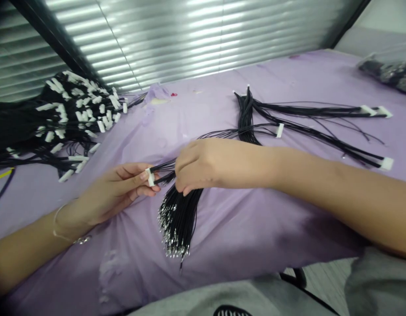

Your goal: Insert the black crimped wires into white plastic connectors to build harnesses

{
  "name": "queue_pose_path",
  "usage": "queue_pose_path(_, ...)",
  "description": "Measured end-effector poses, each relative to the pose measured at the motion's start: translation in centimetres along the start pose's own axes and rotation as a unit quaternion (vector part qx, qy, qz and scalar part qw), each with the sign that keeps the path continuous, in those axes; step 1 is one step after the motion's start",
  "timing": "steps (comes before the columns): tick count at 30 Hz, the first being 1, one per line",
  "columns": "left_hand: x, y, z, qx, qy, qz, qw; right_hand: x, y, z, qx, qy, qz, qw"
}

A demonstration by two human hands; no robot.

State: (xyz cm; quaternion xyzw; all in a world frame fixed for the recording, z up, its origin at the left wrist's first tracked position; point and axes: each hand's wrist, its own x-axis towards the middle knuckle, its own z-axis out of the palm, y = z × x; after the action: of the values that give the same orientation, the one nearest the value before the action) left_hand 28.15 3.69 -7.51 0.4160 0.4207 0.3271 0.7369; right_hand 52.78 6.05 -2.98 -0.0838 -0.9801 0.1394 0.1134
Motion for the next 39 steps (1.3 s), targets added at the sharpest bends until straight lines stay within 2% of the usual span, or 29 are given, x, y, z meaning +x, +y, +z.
queue_pose_path(2,0.0,-0.1,0.0,0.006,-0.015,0.007,1.0,0.4,-0.8,0.1,0.049,0.035,0.02,0.998)
queue_pose_path(5,0.1,-0.2,0.0,0.012,-0.031,0.013,0.999,1.1,-1.7,1.1,0.066,0.111,0.093,0.987)
queue_pose_path(9,0.2,-0.3,-0.1,0.024,-0.049,0.026,0.998,2.1,-1.3,3.0,0.037,0.126,0.149,0.98)
queue_pose_path(13,0.2,-0.5,-0.4,0.063,-0.074,0.051,0.994,2.7,-0.7,4.0,0.062,0.151,0.182,0.97)
queue_pose_path(21,-0.1,-0.7,-0.2,0.128,-0.049,0.053,0.989,3.0,-1.1,4.2,0.049,0.158,0.211,0.963)
queue_pose_path(26,-0.2,-0.4,0.2,0.142,-0.038,0.049,0.988,2.9,-0.8,4.5,0.034,0.169,0.167,0.971)
queue_pose_path(39,0.2,-0.8,-0.4,0.126,-0.092,0.071,0.985,2.5,-0.9,4.5,0.032,0.142,0.176,0.974)
